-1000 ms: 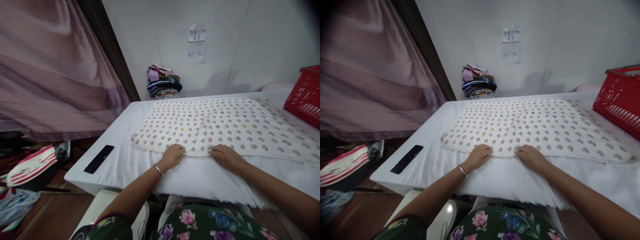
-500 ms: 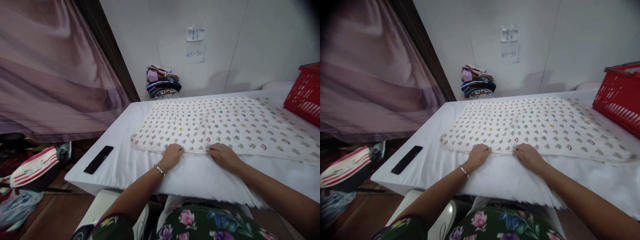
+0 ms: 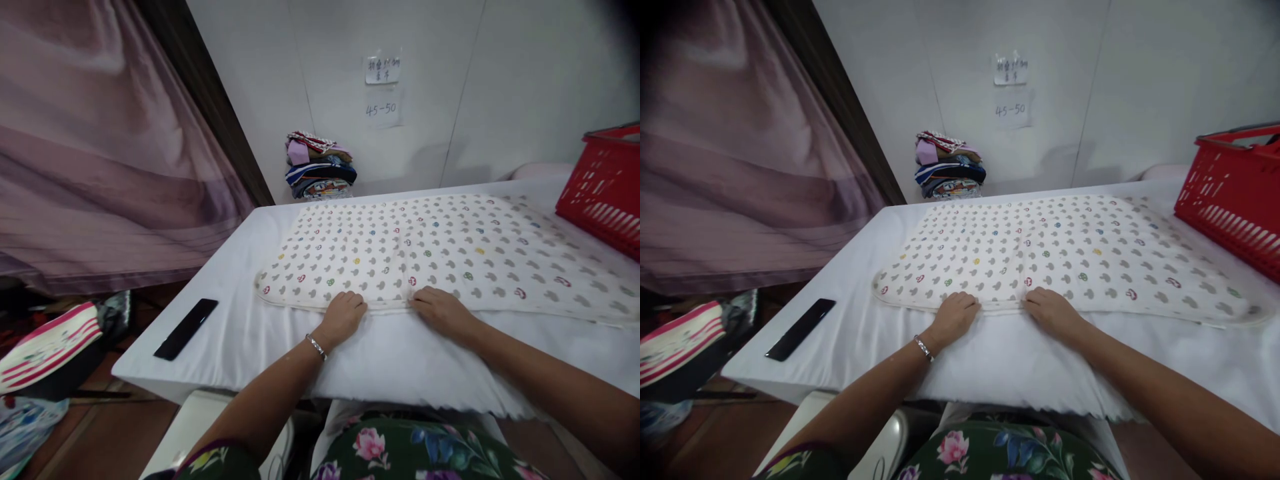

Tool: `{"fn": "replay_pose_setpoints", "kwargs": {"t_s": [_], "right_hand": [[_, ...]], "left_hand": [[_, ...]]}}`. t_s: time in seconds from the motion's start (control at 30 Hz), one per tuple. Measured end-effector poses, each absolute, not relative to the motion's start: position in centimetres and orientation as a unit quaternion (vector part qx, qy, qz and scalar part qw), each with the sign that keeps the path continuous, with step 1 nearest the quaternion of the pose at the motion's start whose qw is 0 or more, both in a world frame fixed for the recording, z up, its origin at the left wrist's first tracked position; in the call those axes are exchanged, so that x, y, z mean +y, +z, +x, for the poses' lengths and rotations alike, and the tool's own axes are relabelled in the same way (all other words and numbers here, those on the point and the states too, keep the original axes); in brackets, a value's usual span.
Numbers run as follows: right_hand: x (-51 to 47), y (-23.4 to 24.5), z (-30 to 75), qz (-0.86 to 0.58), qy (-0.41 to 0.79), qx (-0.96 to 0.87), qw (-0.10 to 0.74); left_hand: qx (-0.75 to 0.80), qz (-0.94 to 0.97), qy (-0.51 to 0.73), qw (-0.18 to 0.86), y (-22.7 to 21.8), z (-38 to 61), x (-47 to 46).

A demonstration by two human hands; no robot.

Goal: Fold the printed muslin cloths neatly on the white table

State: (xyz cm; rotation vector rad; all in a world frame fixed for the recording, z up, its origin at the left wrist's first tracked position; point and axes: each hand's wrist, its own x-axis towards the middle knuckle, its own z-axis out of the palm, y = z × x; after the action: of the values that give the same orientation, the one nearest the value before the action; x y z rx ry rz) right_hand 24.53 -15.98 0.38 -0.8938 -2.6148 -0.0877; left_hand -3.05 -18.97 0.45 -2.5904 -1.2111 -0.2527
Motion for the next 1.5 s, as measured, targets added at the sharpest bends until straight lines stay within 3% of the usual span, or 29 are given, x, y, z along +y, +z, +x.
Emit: {"fn": "replay_pose_setpoints", "kwargs": {"t_s": [0.4, 0.7, 1.03, 1.5], "right_hand": [[-16.0, 1.2, 25.8, -0.336, 0.15, -0.922, 0.119], [-16.2, 2.0, 24.9, -0.378, 0.144, -0.905, 0.129], [-18.9, 1.2, 26.1, -0.292, 0.043, -0.948, 0.12], [-19.4, 0.1, 25.3, -0.327, 0.1, -0.928, 0.151]], "left_hand": [[-0.404, -0.91, -0.056, 0.068, 1.8, -3.1, -20.1], [-0.419, -0.902, -0.032, 0.099, 2.1, -2.2, -19.3], [-0.428, -0.901, -0.043, 0.062, 2.0, -1.6, -20.6], [-0.458, -0.885, -0.082, -0.004, 1.1, -1.3, -20.4]]}}
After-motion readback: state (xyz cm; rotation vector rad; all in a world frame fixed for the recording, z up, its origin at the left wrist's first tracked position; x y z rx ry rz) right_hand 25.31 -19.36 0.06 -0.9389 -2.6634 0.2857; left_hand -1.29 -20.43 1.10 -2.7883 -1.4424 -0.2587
